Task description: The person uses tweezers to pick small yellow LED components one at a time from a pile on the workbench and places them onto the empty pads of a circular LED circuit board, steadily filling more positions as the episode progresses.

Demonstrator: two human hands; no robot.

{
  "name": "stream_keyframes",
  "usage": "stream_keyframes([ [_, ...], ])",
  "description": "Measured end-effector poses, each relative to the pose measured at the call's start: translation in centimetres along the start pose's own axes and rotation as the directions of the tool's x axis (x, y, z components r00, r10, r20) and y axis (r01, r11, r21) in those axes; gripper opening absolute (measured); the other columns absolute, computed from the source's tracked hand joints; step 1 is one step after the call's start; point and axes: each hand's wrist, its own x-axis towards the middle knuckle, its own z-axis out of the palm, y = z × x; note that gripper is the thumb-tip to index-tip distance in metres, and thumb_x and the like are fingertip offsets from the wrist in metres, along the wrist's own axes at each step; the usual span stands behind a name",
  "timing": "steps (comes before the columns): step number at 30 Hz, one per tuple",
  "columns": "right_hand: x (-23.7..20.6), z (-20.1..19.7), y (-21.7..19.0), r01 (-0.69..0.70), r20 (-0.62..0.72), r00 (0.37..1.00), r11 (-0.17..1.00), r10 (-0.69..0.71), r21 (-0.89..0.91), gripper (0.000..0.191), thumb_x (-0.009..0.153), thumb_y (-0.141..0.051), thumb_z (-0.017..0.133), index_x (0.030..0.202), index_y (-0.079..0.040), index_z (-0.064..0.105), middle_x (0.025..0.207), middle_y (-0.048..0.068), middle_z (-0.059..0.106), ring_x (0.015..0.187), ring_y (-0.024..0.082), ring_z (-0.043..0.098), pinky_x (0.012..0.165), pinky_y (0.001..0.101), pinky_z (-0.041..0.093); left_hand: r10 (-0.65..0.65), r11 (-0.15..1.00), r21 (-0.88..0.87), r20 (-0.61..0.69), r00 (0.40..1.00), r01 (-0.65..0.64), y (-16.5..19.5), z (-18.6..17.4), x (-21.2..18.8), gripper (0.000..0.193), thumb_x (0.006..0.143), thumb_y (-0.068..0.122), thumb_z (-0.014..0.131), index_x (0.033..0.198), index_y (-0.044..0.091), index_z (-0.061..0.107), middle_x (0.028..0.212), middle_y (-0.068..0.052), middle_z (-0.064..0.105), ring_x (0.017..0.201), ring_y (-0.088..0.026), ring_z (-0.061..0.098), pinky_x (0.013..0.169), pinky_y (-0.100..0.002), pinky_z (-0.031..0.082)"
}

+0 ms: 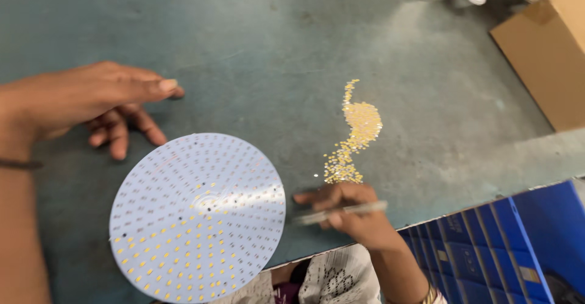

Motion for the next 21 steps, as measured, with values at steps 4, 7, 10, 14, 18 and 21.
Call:
stream_keyframes([
  [4,2.2,-1.3,-0.9,0.13,-0.257,0.962,0.985,-0.097,0.114,0.027,0.097,-0.022,0.074,0.099,0.003,0.064,0.087,0.017,0.071,0.105,0.036,0.072,0.091,0.0455,0.054,-0.082,0.995,0.058,0.004,0.997,0.081,-0.1,0.0,0.5,0.08,0.087,0.072,0.056,0.147,0.019,0.057,0.098,-0.025,0.076,0.046,-0.026,0.061,0.042,-0.034,0.038],
  [7,0.3,-2.9,-2.7,0.249,-0.528,0.832,0.965,-0.173,0.077,0.025,0.096,-0.021,0.07,0.102,0.002,0.064,0.09,0.012,0.07,0.098,0.032,0.072,0.089,0.0425,0.05,-0.106,0.991,0.078,-0.013,0.994,0.106,-0.3,0.0,1.1,0.078,0.09,0.07,0.054,0.149,0.019,0.056,0.099,-0.025,0.072,0.048,-0.029,0.062,0.043,-0.036,0.038],
  [10,-1.8,-2.8,-2.8,0.32,-0.637,0.734,0.947,-0.236,0.017,0.023,0.098,-0.022,0.072,0.099,-0.001,0.062,0.089,0.009,0.068,0.098,0.026,0.069,0.111,0.0464,0.045,-0.11,0.991,0.075,-0.02,0.994,0.111,-0.5,0.0,1.4,0.078,0.091,0.07,0.054,0.15,0.019,0.056,0.099,-0.025,0.072,0.048,-0.029,0.062,0.043,-0.036,0.039],
  [14,-2.6,0.2,-1.2,0.272,-0.65,0.715,0.959,-0.258,-0.081,0.025,0.097,-0.022,0.078,0.095,-0.002,0.062,0.09,0.012,0.069,0.088,0.023,0.065,0.124,0.0529,0.033,-0.092,0.992,0.088,-0.028,0.995,0.094,-0.7,0.0,1.4,0.078,0.092,0.07,0.055,0.151,0.018,0.056,0.097,-0.027,0.072,0.048,-0.029,0.063,0.042,-0.036,0.039],
  [18,-2.6,3.9,-0.2,0.327,-0.426,0.843,0.942,-0.328,-0.077,0.021,0.099,-0.021,0.075,0.102,-0.001,0.069,0.084,0.009,0.066,0.093,0.023,0.066,0.127,0.0566,0.033,-0.062,0.992,0.106,-0.029,0.998,0.065,-0.8,0.1,1.5,0.079,0.093,0.067,0.055,0.152,0.015,0.055,0.096,-0.028,0.071,0.047,-0.03,0.066,0.041,-0.036,0.041],
  [21,-2.6,4.5,-0.4,0.411,-0.424,0.833,0.911,-0.355,0.045,0.021,0.099,-0.018,0.077,0.104,0.0,0.069,0.086,0.009,0.066,0.093,0.023,0.065,0.111,0.0544,0.045,-0.018,0.997,0.073,-0.017,1.0,0.019,-1.0,-0.2,1.4,0.078,0.092,0.068,0.057,0.149,0.014,0.057,0.096,-0.028,0.072,0.047,-0.029,0.065,0.04,-0.034,0.04],
])
